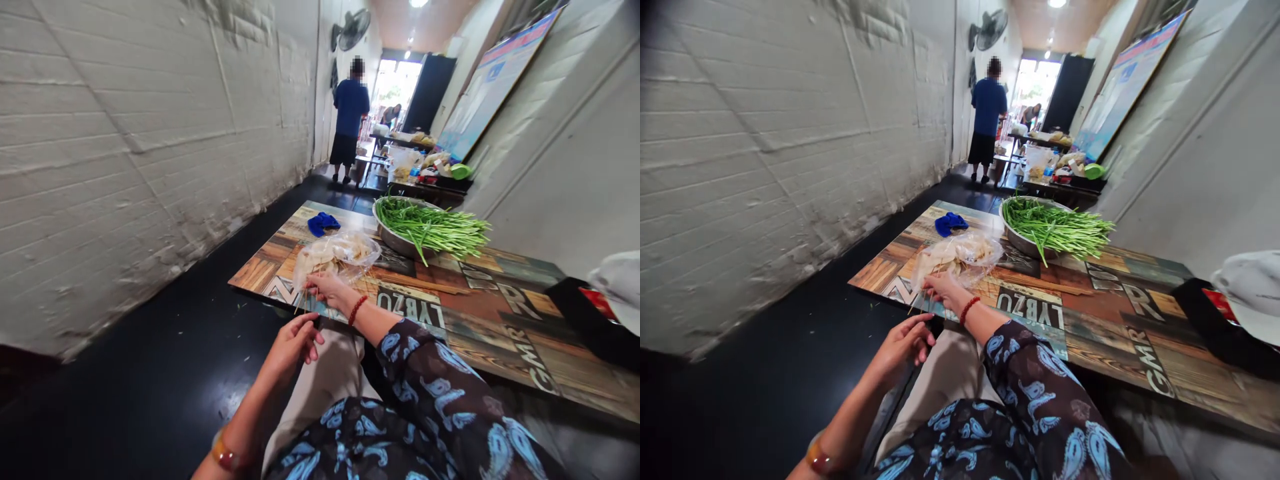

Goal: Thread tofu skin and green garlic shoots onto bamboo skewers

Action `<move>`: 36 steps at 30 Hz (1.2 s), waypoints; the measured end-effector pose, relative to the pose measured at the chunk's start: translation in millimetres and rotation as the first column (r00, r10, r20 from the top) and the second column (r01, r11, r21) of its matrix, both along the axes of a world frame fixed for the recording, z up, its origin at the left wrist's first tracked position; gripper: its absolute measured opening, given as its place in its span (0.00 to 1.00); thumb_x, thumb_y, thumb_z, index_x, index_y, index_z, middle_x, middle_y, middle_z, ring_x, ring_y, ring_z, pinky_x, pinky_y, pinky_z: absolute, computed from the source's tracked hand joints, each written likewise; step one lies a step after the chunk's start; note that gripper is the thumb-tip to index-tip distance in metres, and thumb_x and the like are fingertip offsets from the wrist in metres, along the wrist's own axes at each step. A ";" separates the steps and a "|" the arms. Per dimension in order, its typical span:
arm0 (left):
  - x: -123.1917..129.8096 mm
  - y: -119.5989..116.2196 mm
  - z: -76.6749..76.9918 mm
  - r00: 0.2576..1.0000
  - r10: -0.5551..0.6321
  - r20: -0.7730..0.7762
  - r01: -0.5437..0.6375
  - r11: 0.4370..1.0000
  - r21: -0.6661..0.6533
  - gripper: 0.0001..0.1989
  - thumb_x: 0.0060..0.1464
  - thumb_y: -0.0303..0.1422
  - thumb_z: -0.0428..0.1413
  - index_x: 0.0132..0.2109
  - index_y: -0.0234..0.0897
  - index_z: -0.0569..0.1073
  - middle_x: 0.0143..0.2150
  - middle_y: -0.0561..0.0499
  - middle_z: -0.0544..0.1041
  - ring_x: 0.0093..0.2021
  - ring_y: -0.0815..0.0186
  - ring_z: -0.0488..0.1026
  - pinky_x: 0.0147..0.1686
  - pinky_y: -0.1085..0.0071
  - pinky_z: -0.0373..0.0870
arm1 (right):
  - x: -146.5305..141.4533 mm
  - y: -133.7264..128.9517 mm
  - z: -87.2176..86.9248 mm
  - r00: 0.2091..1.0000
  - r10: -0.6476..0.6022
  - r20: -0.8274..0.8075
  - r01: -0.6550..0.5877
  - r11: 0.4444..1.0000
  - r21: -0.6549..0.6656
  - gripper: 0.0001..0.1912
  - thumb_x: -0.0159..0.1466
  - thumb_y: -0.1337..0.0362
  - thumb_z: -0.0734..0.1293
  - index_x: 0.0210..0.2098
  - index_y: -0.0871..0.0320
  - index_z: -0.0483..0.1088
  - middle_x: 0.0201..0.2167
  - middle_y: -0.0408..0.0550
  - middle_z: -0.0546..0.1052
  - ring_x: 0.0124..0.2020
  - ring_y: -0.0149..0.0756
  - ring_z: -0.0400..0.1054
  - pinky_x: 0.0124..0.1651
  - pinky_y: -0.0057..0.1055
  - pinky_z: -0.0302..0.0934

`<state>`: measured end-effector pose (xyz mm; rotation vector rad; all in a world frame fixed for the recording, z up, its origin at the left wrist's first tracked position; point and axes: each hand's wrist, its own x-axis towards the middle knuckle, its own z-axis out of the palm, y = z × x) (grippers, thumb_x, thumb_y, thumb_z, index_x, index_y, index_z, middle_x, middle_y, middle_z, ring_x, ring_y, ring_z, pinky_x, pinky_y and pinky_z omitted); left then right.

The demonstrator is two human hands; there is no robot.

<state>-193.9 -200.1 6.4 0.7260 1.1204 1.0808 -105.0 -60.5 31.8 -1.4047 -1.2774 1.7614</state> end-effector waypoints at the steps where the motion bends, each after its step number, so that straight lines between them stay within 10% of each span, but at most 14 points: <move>1: -3.2 1.0 2.9 1.000 0.004 -0.005 -0.004 1.000 0.013 0.37 0.45 0.53 0.64 0.53 0.29 0.68 0.26 0.51 0.77 0.16 0.72 0.68 0.15 0.78 0.59 | -0.1 -0.5 0.9 1.000 -0.023 -0.013 0.023 1.000 0.013 0.14 0.65 0.66 0.66 0.24 0.59 0.62 0.17 0.38 0.68 0.13 0.19 0.52 0.13 0.17 0.40; 13: -38.6 67.2 35.0 0.922 0.260 -0.287 -0.163 0.933 0.321 0.20 0.55 0.44 0.57 0.48 0.34 0.73 0.29 0.52 0.76 0.22 0.71 0.69 0.22 0.75 0.61 | 76.0 15.7 -3.3 0.994 -0.111 -0.018 0.112 0.976 0.185 0.06 0.60 0.62 0.67 0.31 0.59 0.67 0.17 0.33 0.64 0.13 0.21 0.51 0.15 0.20 0.42; 18: -31.9 131.3 41.8 0.434 0.459 -0.775 0.122 0.822 0.556 0.14 0.59 0.35 0.53 0.47 0.34 0.77 0.42 0.44 0.77 0.41 0.59 0.74 0.45 0.63 0.69 | 104.4 32.0 -11.8 0.991 -0.127 0.038 0.113 0.958 0.263 0.05 0.59 0.64 0.66 0.33 0.59 0.68 0.17 0.34 0.64 0.14 0.22 0.52 0.18 0.21 0.44; 21: -19.2 166.3 46.1 0.113 0.451 -0.885 0.360 0.812 0.459 0.19 0.59 0.37 0.56 0.56 0.35 0.74 0.52 0.40 0.75 0.53 0.53 0.70 0.55 0.58 0.65 | 112.6 36.2 -15.3 0.993 -0.092 0.078 0.066 0.954 0.292 0.07 0.59 0.62 0.64 0.33 0.60 0.68 0.17 0.34 0.64 0.15 0.23 0.52 0.18 0.22 0.44; 25: -1.7 203.0 46.5 -0.101 0.379 -0.920 0.448 0.843 0.298 0.28 0.56 0.39 0.60 0.61 0.33 0.69 0.55 0.36 0.72 0.55 0.49 0.67 0.56 0.57 0.63 | 117.3 40.2 -21.0 0.989 -0.040 0.145 -0.011 0.942 0.336 0.10 0.60 0.59 0.63 0.34 0.60 0.69 0.18 0.35 0.65 0.15 0.23 0.53 0.19 0.22 0.45; 36: 4.1 260.6 53.4 -0.063 0.387 -0.920 0.388 0.859 0.334 0.17 0.65 0.32 0.46 0.41 0.36 0.80 0.42 0.40 0.78 0.45 0.56 0.74 0.44 0.63 0.67 | 121.6 83.8 -42.5 0.933 -0.021 0.361 -0.155 0.879 0.451 0.09 0.59 0.65 0.62 0.35 0.59 0.74 0.19 0.39 0.70 0.19 0.27 0.60 0.22 0.22 0.52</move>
